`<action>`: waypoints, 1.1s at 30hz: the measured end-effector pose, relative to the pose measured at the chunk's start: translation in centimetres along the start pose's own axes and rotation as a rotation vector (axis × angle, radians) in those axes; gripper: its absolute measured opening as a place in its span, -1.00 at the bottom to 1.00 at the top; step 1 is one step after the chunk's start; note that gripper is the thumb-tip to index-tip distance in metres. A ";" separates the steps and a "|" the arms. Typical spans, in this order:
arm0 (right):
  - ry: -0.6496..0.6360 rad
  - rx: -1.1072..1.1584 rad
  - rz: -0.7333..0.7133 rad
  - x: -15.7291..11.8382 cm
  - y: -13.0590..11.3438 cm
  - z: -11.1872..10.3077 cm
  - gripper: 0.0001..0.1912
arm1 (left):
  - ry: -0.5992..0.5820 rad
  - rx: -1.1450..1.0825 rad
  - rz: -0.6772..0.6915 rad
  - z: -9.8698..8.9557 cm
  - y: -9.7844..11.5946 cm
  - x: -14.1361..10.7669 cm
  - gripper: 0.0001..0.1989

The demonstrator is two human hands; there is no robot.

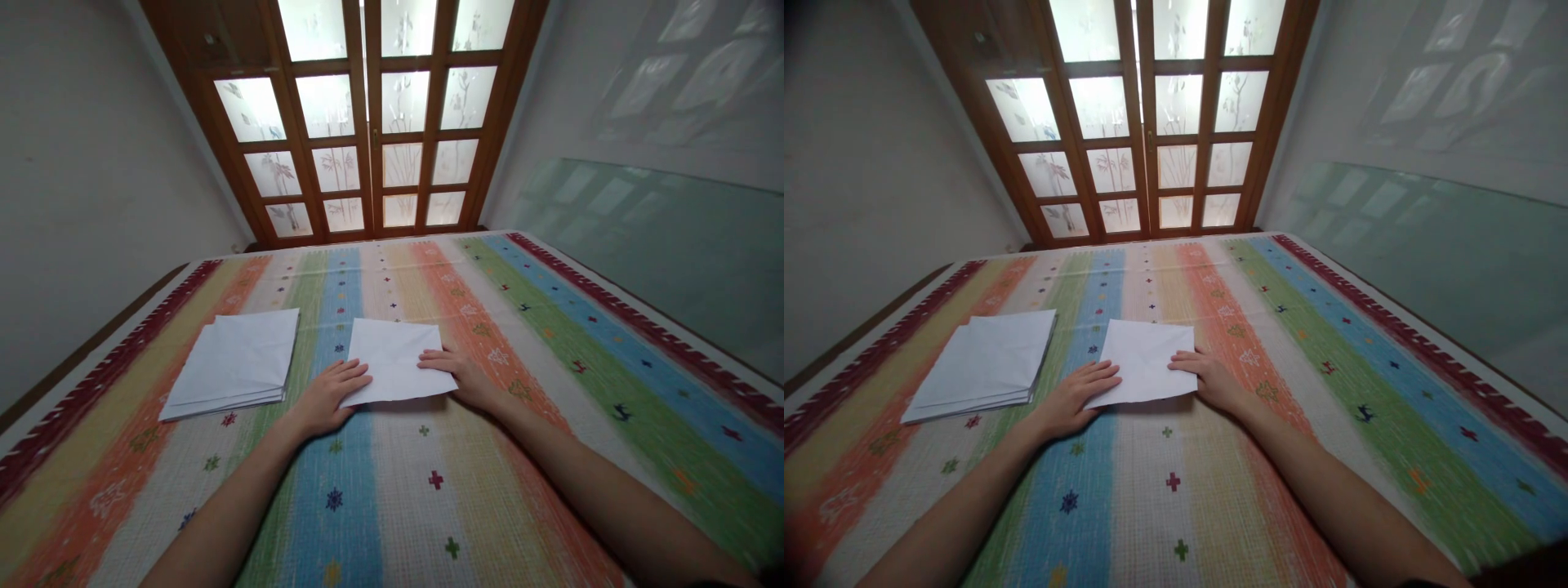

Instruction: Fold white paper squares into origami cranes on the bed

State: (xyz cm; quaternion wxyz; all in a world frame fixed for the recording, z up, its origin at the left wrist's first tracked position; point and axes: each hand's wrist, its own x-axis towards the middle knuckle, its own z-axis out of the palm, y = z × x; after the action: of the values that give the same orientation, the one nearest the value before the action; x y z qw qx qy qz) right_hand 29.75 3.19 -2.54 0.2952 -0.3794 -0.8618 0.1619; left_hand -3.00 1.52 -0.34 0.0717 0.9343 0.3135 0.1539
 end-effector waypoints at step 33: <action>0.328 0.491 0.455 1.0 -3.9 -0.4 -0.67 | 0.611 -0.883 -0.727 -1.3 2.6 2.1 -0.68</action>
State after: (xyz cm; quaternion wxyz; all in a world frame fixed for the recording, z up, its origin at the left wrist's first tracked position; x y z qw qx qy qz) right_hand 27.27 1.34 0.08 0.4682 -0.4999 -0.6321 0.3624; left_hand -0.38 0.78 1.95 0.4043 0.5651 0.5234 0.4932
